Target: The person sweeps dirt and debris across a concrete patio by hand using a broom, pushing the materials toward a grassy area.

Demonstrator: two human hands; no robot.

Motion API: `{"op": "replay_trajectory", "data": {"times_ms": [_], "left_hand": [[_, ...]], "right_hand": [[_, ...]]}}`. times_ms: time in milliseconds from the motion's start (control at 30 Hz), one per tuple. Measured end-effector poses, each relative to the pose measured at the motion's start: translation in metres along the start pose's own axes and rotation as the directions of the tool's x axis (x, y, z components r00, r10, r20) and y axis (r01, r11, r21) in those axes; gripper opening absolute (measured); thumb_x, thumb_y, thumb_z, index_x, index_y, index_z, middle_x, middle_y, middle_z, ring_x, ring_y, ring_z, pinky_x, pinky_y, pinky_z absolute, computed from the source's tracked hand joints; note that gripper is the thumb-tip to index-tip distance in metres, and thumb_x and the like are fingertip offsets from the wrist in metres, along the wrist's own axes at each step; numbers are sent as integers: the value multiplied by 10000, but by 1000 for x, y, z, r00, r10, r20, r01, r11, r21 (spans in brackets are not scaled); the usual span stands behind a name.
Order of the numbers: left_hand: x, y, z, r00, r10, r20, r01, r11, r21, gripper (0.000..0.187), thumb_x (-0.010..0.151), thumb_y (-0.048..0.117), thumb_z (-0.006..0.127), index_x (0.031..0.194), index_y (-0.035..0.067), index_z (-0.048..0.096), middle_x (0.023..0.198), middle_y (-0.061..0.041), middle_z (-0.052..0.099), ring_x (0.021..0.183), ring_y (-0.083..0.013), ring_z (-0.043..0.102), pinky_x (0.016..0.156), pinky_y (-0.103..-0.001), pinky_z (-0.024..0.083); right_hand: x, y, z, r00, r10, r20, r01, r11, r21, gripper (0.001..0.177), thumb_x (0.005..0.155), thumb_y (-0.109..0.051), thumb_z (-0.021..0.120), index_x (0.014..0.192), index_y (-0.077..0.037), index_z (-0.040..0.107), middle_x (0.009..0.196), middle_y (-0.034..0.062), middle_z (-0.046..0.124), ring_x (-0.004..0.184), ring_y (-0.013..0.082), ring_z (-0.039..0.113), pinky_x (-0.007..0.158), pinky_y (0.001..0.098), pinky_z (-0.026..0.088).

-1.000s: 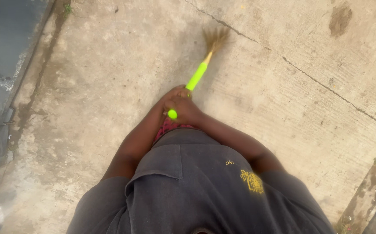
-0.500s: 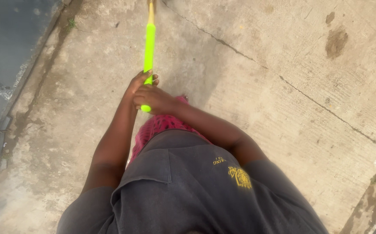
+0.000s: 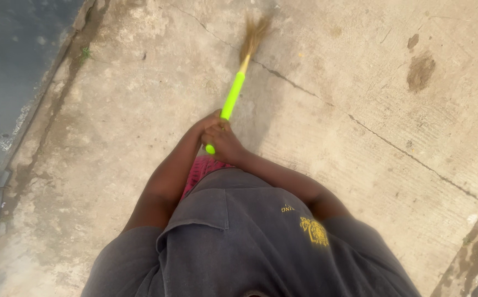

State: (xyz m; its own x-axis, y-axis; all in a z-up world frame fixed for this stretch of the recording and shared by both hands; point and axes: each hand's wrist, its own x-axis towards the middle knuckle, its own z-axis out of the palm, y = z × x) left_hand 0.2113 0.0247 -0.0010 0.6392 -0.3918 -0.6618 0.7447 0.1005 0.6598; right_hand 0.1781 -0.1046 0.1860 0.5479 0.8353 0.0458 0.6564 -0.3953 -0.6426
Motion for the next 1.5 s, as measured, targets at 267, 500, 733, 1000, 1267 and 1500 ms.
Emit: {"op": "replay_trajectory", "data": {"times_ms": [267, 500, 733, 1000, 1267, 1500], "left_hand": [[-14, 78, 17, 997, 31, 69, -21, 989, -149, 711, 927, 254, 632, 1547, 129, 307, 1030, -107, 706, 883, -170, 698, 742, -270, 589], [4, 105, -26, 966, 193, -174, -216, 968, -125, 555, 937, 154, 670, 1403, -23, 427, 997, -141, 628, 813, -213, 652, 636, -326, 564], [72, 134, -26, 981, -120, 154, 105, 989, 100, 536, 951, 148, 658, 1421, 22, 435, 979, -118, 627, 788, -190, 636, 628, -308, 547], [144, 199, 2, 805, -218, 551, 162, 975, 150, 518, 970, 142, 642, 1445, 81, 445, 954, -88, 625, 755, -159, 615, 618, -285, 524], [108, 281, -81, 899, -123, 421, 147, 989, -26, 510, 990, 135, 627, 1470, 140, 456, 929, -58, 624, 722, -128, 593, 608, -261, 501], [151, 281, -183, 993, 100, 66, -92, 989, -115, 341, 1012, 82, 694, 1297, 60, 508, 896, -33, 592, 678, -106, 555, 544, -244, 464]], "right_hand": [[28, 2, -74, 996, -93, 4, 93, 994, -58, 341, 647, -66, 742, 977, -128, 678, 1031, 24, 654, 1055, 237, 586, 933, 468, 343], [61, 36, -84, 982, -186, -45, 189, 979, 72, 152, 807, -195, 750, 914, -133, 662, 977, -6, 672, 1037, 173, 619, 1051, 526, 310], [67, 85, -82, 987, 121, -106, -98, 974, 204, 70, 869, -185, 718, 913, -164, 667, 981, -35, 729, 1088, 175, 638, 1007, 497, 363], [111, 107, -126, 883, 405, -237, -450, 873, -186, 329, 660, -193, 774, 970, -111, 704, 997, 148, 710, 1019, 344, 636, 935, 572, 342], [203, 97, -161, 953, 216, -213, -239, 967, -88, 200, 818, -139, 704, 1014, -128, 665, 1054, 80, 691, 1062, 280, 629, 986, 530, 356], [252, 148, -158, 979, 8, -204, 20, 991, 134, 137, 823, -118, 681, 944, -150, 626, 1008, -20, 671, 1085, 187, 612, 936, 505, 318]]}}
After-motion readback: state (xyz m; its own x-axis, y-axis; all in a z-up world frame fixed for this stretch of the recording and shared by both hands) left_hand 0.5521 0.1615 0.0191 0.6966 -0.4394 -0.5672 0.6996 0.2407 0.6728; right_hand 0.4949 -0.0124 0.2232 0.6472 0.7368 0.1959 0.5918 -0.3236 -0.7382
